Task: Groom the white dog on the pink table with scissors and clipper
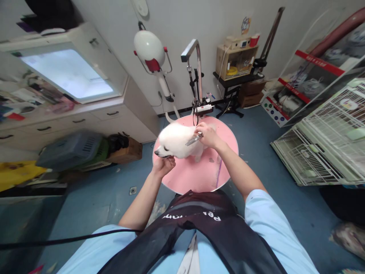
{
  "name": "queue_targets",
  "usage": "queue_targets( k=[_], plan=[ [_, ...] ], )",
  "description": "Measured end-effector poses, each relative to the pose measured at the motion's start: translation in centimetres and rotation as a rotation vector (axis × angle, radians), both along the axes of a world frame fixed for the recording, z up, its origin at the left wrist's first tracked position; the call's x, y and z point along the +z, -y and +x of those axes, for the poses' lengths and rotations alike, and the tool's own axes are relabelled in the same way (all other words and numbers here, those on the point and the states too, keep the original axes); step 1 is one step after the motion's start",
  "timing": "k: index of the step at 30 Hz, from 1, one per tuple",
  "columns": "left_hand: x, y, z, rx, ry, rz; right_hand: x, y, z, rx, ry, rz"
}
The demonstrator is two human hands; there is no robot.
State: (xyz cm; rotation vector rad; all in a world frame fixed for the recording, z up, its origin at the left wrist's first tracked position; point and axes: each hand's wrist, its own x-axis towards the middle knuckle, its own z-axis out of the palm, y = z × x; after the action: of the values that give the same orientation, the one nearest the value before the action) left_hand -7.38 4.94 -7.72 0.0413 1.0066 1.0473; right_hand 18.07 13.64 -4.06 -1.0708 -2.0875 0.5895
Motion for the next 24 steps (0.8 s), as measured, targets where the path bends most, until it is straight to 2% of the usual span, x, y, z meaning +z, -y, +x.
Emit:
queue_targets(
  k=[3,5,6,8,9,10,11,12,13,14,16,18,21,24],
  plan=[
    [-0.2,-0.1,-0.6,-0.037,-0.139,0.000,0.9,0.7,-0.1,0.001,-0.021,-0.012],
    [-0.2,-0.1,-1.5,0.006,-0.431,0.019,1.7,1.1,-0.2,0.000,-0.009,-0.033],
    [0.1,-0.1,-1.9,0.084,-0.629,0.056,2.1,1.3,-0.3,-0.003,0.005,-0.051],
    [1.1,0.1,-2.4,0.294,-1.025,0.249,3.1,1.6,-0.4,-0.020,0.045,-0.097],
    [2.0,0.1,-2.3,0.363,-1.184,0.415,3.7,1.7,-0.5,-0.033,0.069,-0.118],
    [3.1,0.1,-1.7,0.376,-1.313,0.613,4.1,1.8,-0.6,-0.048,0.095,-0.134],
    [4.2,0.1,-0.8,0.309,-1.423,0.822,4.6,1.9,-0.6,-0.063,0.119,-0.142],
    [5.4,-0.2,0.5,0.184,-1.520,1.005,5.0,2.0,-0.7,-0.077,0.141,-0.143],
    [6.6,-0.5,2.0,0.025,-1.618,1.131,5.4,2.1,-0.8,-0.087,0.162,-0.140],
    [7.7,-1.0,3.6,-0.125,-1.723,1.190,5.8,2.1,-0.9,-0.096,0.183,-0.135],
    [9.5,-2.1,6.3,-0.369,-1.921,1.151,6.3,2.2,-1.1,-0.118,0.220,-0.131],
    [10.4,-3.1,8.1,-0.516,-2.033,1.061,6.7,2.0,-1.3,-0.149,0.253,-0.144],
    [10.5,-4.1,8.9,-0.560,-2.022,1.035,6.9,1.3,-1.3,-0.156,0.240,-0.185],
    [10.0,-5.1,8.5,-0.550,-1.912,1.075,6.0,0.5,-0.6,-0.146,0.108,-0.239]
  ],
)
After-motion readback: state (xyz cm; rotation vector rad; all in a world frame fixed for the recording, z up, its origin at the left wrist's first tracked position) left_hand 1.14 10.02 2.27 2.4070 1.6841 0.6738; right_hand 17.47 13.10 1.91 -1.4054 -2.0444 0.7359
